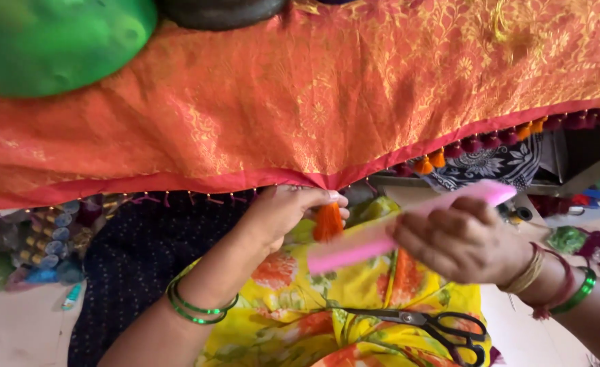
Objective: Attaching decorative tassels to the edge of a cloth using a needle, thread, and scissors.
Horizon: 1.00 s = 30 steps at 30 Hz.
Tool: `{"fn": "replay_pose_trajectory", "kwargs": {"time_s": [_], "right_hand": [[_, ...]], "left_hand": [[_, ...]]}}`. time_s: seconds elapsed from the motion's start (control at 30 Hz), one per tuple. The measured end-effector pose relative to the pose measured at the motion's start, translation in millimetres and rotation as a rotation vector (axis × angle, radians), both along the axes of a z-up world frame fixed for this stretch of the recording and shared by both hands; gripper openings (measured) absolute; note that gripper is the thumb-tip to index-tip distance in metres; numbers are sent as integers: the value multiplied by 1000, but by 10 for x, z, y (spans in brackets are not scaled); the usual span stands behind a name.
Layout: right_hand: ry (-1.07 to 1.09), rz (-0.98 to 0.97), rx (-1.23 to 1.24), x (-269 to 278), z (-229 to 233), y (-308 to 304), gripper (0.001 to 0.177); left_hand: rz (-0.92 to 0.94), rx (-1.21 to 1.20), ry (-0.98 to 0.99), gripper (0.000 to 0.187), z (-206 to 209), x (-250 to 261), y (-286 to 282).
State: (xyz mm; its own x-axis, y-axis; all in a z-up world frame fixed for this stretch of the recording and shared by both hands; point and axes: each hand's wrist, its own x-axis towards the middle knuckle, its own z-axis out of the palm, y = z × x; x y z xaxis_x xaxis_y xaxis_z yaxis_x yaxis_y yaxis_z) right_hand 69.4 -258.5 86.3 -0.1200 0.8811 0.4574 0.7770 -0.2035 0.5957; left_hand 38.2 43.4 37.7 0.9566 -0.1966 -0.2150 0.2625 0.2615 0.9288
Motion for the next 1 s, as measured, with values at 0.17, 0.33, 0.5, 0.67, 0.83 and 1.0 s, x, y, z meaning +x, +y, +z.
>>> {"fn": "replay_pose_trajectory", "kwargs": {"time_s": [0.17, 0.33, 0.5, 0.67, 0.83, 1.0], "right_hand": [[106, -118, 75, -13, 49, 168, 36], [205, -61, 12, -95, -189, 58, 41], [366, 96, 49, -373, -561, 51, 41], [851, 78, 33, -604, -1023, 304, 31], [1155, -171, 658, -377, -725, 654, 11], [2668, 469, 835, 28, -850, 1032, 22]], "left_hand": [[34, 120, -123, 29, -27, 16, -33], [26, 139, 50, 28, -5, -37, 5], [111, 58, -86, 28, -68, -146, -124], [362, 301, -442, 27, -489, -317, -410], [437, 223, -480, 23, -664, -482, -559], [339, 59, -330, 24, -641, -552, -550]]}}
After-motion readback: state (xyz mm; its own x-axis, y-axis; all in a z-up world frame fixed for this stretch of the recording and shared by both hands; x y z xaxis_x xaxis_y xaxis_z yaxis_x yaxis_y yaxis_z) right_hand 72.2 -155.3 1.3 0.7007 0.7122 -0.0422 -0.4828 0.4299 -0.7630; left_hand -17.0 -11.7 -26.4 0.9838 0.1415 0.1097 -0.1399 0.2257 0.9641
